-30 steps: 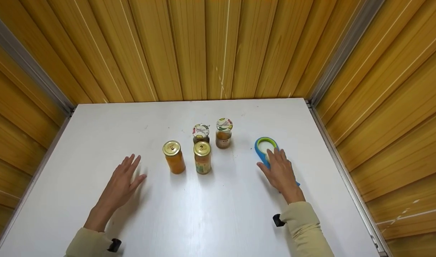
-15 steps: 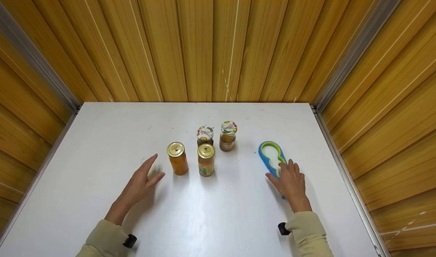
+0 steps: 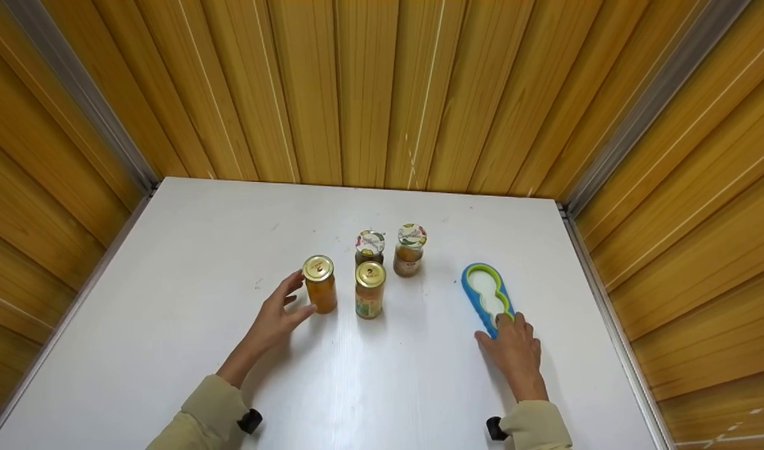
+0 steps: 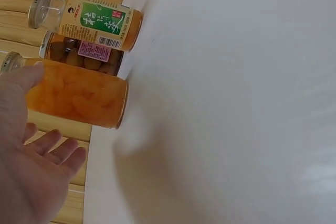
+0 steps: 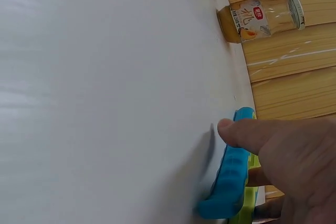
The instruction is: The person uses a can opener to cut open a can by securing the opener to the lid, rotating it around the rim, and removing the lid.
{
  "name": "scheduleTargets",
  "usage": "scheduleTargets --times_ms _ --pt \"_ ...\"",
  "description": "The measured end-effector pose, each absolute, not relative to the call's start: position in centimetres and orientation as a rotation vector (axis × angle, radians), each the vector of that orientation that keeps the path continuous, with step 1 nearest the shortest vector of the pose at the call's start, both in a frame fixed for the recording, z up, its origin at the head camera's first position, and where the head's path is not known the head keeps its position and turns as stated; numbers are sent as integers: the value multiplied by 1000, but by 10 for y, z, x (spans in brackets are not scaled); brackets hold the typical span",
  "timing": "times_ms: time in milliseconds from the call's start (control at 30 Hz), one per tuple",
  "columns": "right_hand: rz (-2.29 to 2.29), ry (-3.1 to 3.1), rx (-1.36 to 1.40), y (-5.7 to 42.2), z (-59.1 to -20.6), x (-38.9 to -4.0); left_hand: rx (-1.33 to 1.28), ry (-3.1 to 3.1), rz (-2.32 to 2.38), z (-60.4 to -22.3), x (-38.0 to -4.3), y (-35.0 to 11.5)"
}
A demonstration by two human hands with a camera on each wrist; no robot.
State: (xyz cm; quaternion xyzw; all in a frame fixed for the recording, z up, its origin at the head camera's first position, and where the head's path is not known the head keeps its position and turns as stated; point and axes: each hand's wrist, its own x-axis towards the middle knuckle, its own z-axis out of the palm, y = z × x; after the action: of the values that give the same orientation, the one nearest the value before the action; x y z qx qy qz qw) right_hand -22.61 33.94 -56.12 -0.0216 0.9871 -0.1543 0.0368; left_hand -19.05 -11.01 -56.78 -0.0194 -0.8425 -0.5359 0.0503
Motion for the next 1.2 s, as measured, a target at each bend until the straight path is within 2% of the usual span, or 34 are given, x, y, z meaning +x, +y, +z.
scheduleTargets --times_ms 633,1200 --pt "-549 3183 1 337 -570 -224 -47 -2442 -1721 -570 -213 -89" --pt "-842 3118 48 328 -565 -223 -57 -2388 -1761 -562 -225 -83"
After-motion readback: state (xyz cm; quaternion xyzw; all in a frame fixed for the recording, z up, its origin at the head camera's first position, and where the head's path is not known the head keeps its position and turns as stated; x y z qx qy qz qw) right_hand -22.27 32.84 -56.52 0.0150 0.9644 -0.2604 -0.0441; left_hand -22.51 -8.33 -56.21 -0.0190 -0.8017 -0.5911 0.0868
